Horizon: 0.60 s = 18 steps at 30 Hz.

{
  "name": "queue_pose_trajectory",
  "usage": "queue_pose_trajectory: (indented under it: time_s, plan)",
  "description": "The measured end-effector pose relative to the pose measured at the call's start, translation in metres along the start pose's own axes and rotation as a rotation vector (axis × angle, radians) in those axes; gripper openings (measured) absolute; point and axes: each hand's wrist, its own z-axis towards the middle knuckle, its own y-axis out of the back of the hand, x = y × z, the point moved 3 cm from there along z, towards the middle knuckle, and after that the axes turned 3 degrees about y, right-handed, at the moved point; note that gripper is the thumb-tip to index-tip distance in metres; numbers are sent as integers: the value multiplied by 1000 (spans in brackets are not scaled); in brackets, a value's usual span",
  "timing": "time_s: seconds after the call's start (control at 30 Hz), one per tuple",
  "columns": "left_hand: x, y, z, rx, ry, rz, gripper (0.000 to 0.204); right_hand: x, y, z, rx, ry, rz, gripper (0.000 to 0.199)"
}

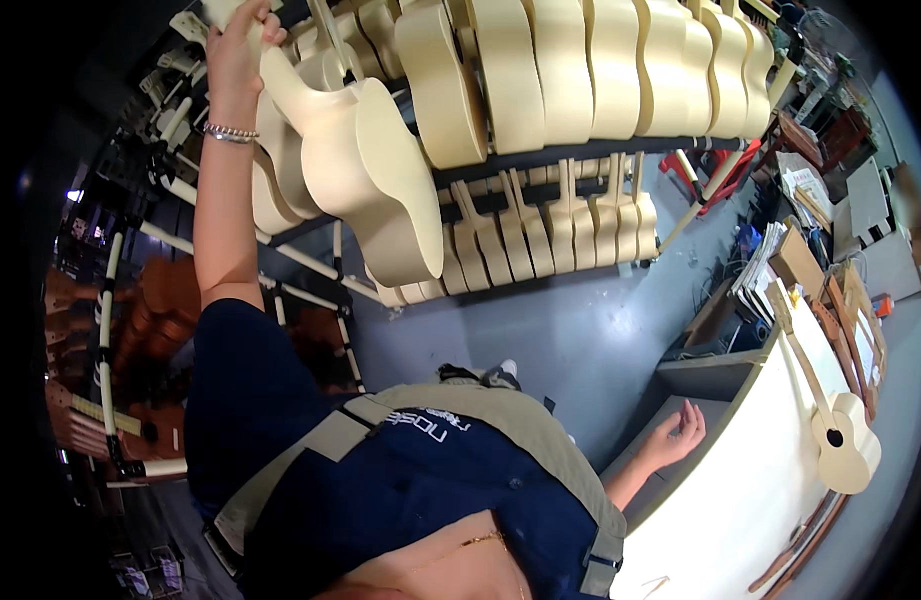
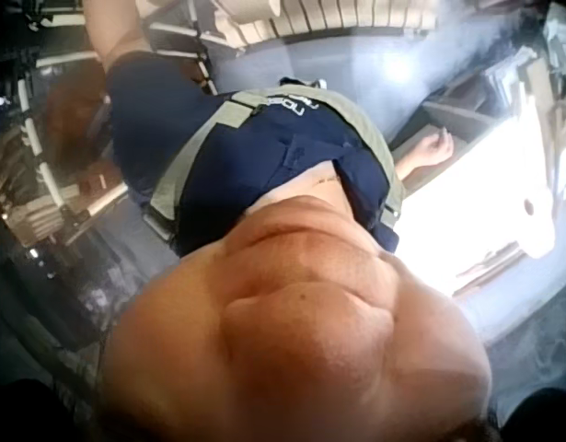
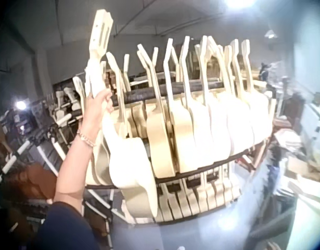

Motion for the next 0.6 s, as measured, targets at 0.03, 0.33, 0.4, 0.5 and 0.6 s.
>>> queue_pose_trajectory:
  time_s: [0.03, 0.33, 0.4, 0.5, 0.6]
  plan:
    - [1, -2, 17, 70, -40, -68, 14, -1, -1, -4, -18, 6, 3, 21]
    - [42, -13, 125, 230, -70, -194, 49, 24, 3, -24, -67, -37, -97, 22]
    - [57, -15, 145, 223, -37, -196, 50, 35, 2, -27, -66, -104, -107, 22]
    - [86, -11, 177, 179, -85, -260, 12, 46, -1, -29, -65, -116, -126, 22]
    - [109, -17, 183, -5, -210, 82, 21, 50, -5, -31, -58, -115, -132, 22]
